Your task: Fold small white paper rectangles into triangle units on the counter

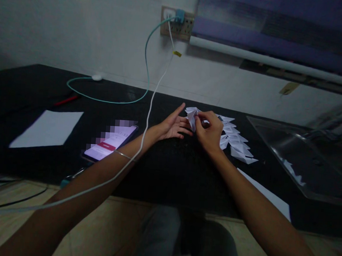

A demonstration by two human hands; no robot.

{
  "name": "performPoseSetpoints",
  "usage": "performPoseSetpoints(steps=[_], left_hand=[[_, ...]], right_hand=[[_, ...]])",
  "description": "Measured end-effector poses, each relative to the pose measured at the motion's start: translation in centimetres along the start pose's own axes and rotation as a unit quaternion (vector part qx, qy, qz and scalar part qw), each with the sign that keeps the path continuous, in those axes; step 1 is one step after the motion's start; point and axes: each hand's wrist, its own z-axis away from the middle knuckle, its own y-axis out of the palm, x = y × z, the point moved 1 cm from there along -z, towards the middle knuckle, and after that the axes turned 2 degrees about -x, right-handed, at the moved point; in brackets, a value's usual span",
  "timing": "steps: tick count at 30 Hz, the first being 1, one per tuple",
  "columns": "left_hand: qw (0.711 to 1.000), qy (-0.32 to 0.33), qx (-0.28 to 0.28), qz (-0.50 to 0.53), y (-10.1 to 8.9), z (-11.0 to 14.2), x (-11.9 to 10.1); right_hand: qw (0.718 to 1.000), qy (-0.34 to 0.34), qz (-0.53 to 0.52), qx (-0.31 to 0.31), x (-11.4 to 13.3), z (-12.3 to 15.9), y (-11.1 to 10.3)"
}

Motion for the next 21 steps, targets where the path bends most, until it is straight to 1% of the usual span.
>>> performPoseSetpoints(steps=[2,5,7,9,11,14,16,18,21], left_hand=[[0.998,-0.035,0.046,0.011,-0.4,-0.4,0.5],[0.993,-0.061,0.094,0.028,-0.7,-0.7,0.7],[0.99,-0.067,0.119,0.039,-0.6,-0.5,0.4],[0.989,-0.068,0.129,0.04,-0.5,-0.2,-0.1],[0.99,-0.069,0.118,0.035,-0.5,0.1,-0.5],[0.994,-0.067,0.086,0.03,-0.7,0.3,-0.6],[0.996,-0.052,0.066,0.019,-0.8,0.3,-0.5],[0.998,-0.028,0.051,-0.005,-0.8,0.4,-0.3],[0.998,0.004,0.033,-0.049,-0.5,0.6,-0.4]], right_hand=[[1.0,-0.014,-0.013,0.004,0.2,0.1,0.1],[0.999,-0.024,-0.028,0.006,0.4,0.0,0.1],[0.999,-0.013,-0.04,0.009,0.5,0.0,0.1],[0.998,0.011,-0.058,0.022,0.7,-0.1,0.0],[0.995,0.052,-0.082,0.038,0.6,-0.3,-0.1],[0.979,0.142,-0.14,0.04,-0.1,-0.6,-0.1],[0.96,0.211,-0.182,0.03,-0.8,-0.8,0.0],[0.935,0.281,-0.214,0.04,-1.5,-0.9,0.1],[0.896,0.357,-0.242,0.104,-2.0,-0.9,0.1]])
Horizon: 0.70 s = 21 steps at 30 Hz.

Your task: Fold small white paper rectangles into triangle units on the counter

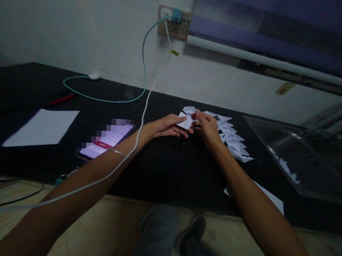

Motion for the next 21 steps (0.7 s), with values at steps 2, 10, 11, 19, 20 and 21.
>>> performPoseSetpoints(steps=[2,10,11,19,20,21], left_hand=[[1.0,0.007,-0.005,-0.025,0.23,0.17,-0.13],[0.996,0.015,-0.009,-0.087,0.38,0.32,-0.21],[0.995,0.022,-0.009,-0.092,0.36,0.27,-0.18],[0.977,0.047,-0.059,-0.2,0.3,-0.5,0.12],[0.97,0.06,-0.07,-0.226,0.32,-0.56,0.14],[0.963,0.076,-0.079,-0.247,0.34,-0.59,0.15]], right_hand=[[0.999,0.028,0.004,0.041,-0.02,0.11,-0.09],[0.996,0.045,-0.02,0.078,-0.16,0.08,-0.5],[0.995,0.051,-0.025,0.077,-0.18,0.06,-0.51],[0.996,0.059,-0.006,0.064,-0.29,0.0,-0.27],[0.996,0.059,-0.002,0.061,-0.35,-0.01,-0.25],[0.996,0.06,-0.001,0.06,-0.41,-0.01,-0.24]])
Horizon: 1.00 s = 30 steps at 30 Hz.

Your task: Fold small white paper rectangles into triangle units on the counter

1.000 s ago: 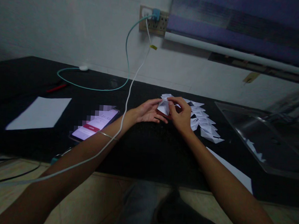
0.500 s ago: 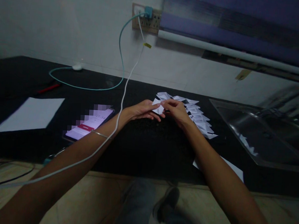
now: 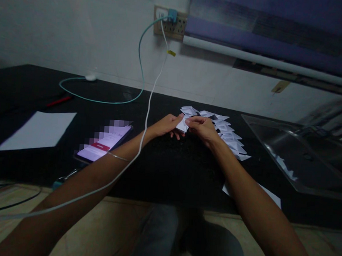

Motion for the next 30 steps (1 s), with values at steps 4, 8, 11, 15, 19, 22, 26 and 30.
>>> performPoseSetpoints(steps=[4,8,11,15,19,22,26,30], left_hand=[[0.997,0.053,-0.028,-0.048,-0.04,0.07,0.03],[0.991,0.088,-0.066,-0.077,-0.3,0.11,0.12],[0.982,0.098,-0.108,-0.124,-0.45,0.11,0.2],[0.964,0.112,-0.153,-0.185,-0.42,0.18,0.33],[0.947,0.138,-0.173,-0.234,-0.35,0.29,0.36],[0.939,0.156,-0.176,-0.251,-0.39,0.44,0.14],[0.963,0.144,-0.143,-0.178,-0.43,0.65,-0.27],[0.991,0.088,-0.036,-0.096,-0.27,0.74,-0.45]], right_hand=[[0.999,0.022,-0.026,0.032,-0.06,0.11,0.15],[0.992,0.072,-0.066,0.074,0.41,0.45,0.38],[0.988,0.086,-0.102,0.074,0.76,0.56,0.42],[0.986,0.109,-0.11,0.067,0.45,0.37,0.31],[0.988,0.098,-0.095,0.076,-0.09,0.24,0.24],[0.99,0.076,-0.093,0.073,-0.17,0.32,0.38],[0.993,0.048,-0.095,0.043,0.08,0.48,0.58],[0.996,0.032,-0.085,0.007,0.6,0.64,0.59]])
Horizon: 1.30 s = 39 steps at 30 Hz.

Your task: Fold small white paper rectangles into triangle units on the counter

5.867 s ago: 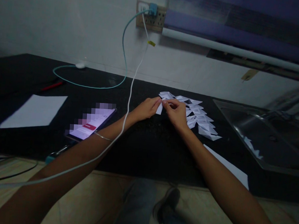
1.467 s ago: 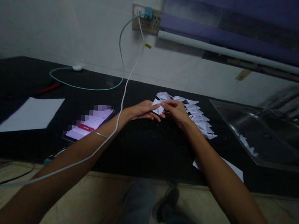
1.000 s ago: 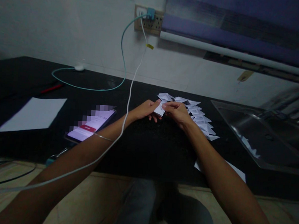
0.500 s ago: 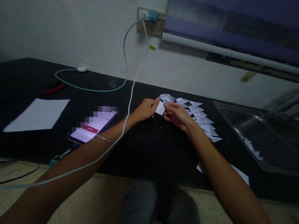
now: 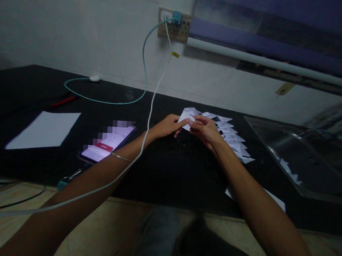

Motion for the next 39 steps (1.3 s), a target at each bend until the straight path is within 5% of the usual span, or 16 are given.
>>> performPoseSetpoints(steps=[3,9,21,27,39], left_hand=[[0.999,0.001,0.049,-0.007,0.1,0.0,0.0],[0.998,0.012,0.054,-0.03,0.1,0.1,-0.4],[0.989,-0.034,0.087,0.115,0.5,-0.1,0.0],[0.996,-0.03,0.062,0.058,0.3,0.1,-0.9],[0.99,-0.06,0.067,0.107,0.4,0.0,-0.5]], right_hand=[[1.0,0.005,-0.009,-0.006,0.4,0.2,0.0],[0.996,0.042,-0.016,0.073,0.6,0.5,0.0],[0.999,0.021,-0.014,0.021,0.6,0.0,-0.8],[0.997,0.049,-0.055,0.032,0.6,-0.1,-0.8],[0.996,-0.079,0.03,-0.006,-0.5,-0.7,-0.7]])
